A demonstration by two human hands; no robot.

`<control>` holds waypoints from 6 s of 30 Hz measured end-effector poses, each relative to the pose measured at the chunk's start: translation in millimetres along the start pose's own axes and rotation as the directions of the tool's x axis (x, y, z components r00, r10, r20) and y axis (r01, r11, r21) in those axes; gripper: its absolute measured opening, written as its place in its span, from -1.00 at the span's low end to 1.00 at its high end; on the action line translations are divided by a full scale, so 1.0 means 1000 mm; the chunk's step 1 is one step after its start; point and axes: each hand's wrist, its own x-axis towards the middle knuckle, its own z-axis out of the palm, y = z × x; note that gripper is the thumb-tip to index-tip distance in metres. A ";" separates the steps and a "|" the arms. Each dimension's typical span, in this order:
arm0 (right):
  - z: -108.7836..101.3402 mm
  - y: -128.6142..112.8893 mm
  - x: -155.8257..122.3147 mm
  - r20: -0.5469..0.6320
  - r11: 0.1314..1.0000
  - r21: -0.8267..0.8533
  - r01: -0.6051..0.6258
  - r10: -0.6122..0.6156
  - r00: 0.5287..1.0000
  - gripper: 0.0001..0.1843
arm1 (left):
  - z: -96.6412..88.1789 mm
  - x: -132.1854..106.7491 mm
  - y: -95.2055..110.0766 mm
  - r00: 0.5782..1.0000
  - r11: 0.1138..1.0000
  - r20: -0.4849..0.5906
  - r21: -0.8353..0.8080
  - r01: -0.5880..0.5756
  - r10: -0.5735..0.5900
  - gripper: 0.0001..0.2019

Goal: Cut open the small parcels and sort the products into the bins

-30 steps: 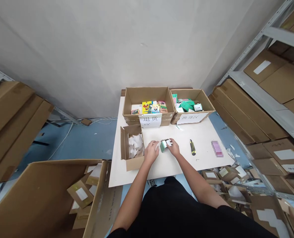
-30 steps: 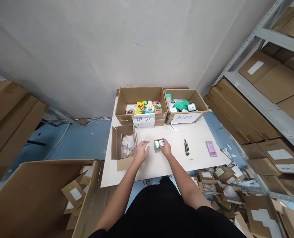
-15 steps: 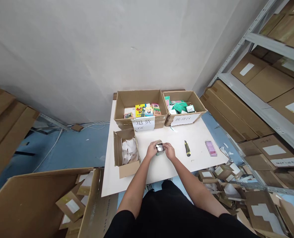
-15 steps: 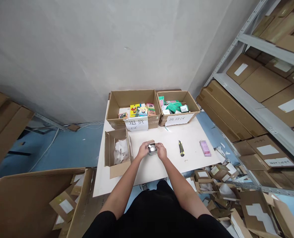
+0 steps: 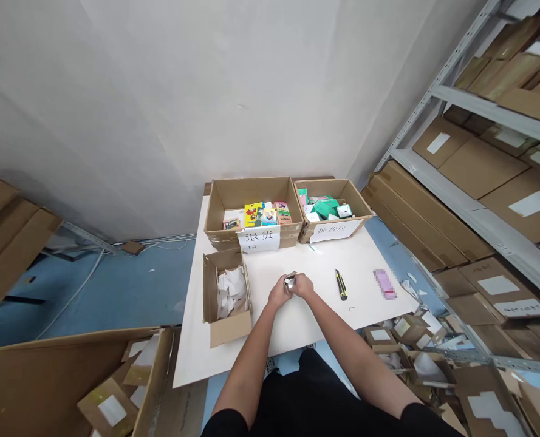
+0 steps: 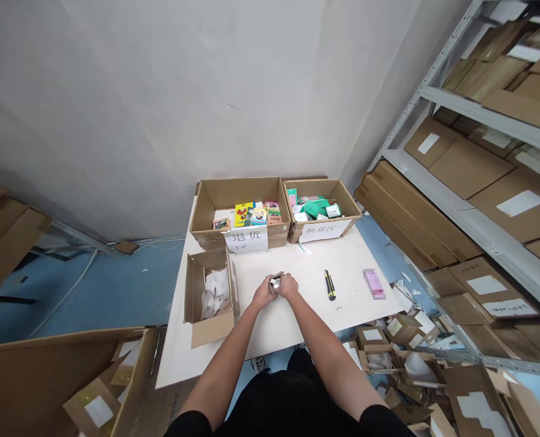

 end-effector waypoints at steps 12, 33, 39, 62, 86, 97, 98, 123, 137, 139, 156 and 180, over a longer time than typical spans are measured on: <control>-0.173 -0.004 -0.021 -0.380 0.758 0.464 0.459 -0.298 0.876 -0.33 | -0.010 -0.006 0.031 0.987 0.983 0.012 0.087 0.161 -0.162 0.08; -0.236 0.008 -0.034 -0.266 0.116 0.906 0.406 -0.588 0.764 0.26 | -0.121 -0.047 0.292 0.716 0.894 -0.681 -0.212 -0.395 0.154 0.20; -0.221 0.032 -0.043 -0.207 0.135 0.918 0.372 -0.638 0.742 0.48 | -0.121 -0.036 0.305 0.851 0.762 -0.498 -0.482 -0.432 0.167 0.20; -0.231 0.061 -0.074 -0.334 0.172 0.866 0.469 -0.499 0.799 0.49 | -0.093 -0.022 0.340 0.875 0.751 -0.472 -0.537 -0.383 0.109 0.37; -0.226 0.050 -0.078 -0.320 0.167 0.873 0.457 -0.512 0.798 0.48 | -0.096 -0.016 0.322 0.908 0.691 -0.413 -0.635 -0.346 0.075 0.35; -0.217 0.039 -0.076 -0.311 0.195 0.875 0.443 -0.474 0.824 0.50 | -0.101 -0.013 0.310 0.914 0.665 -0.391 -0.654 -0.361 0.111 0.19; -0.217 0.038 -0.075 -0.317 0.218 0.867 0.448 -0.453 0.833 0.53 | -0.103 -0.014 0.310 0.907 0.679 -0.407 -0.637 -0.365 0.105 0.20; -0.191 0.020 -0.055 -0.274 0.378 0.799 0.467 -0.461 0.844 0.38 | -0.127 -0.012 0.273 0.934 0.732 -0.336 -0.606 -0.312 0.120 0.02; -0.044 0.075 0.009 -0.123 0.508 0.823 0.256 -0.280 0.952 -0.03 | -0.099 0.011 0.170 0.898 0.925 -0.430 -0.295 -0.240 0.096 -0.45; -0.018 0.083 0.019 -0.018 0.581 0.808 0.096 -0.140 0.990 -0.24 | -0.089 0.010 0.153 0.894 0.929 -0.441 -0.289 -0.230 0.084 -0.46; 0.040 0.063 0.020 0.153 0.520 0.844 -0.133 0.005 0.988 -0.67 | 0.000 0.005 0.059 0.938 0.966 -0.346 0.251 0.061 0.031 -0.36; 0.059 0.049 -0.031 -0.167 0.746 0.634 0.205 -0.127 0.978 -0.44 | -0.008 0.016 -0.015 0.953 0.843 -0.100 -0.499 0.202 -0.287 -0.39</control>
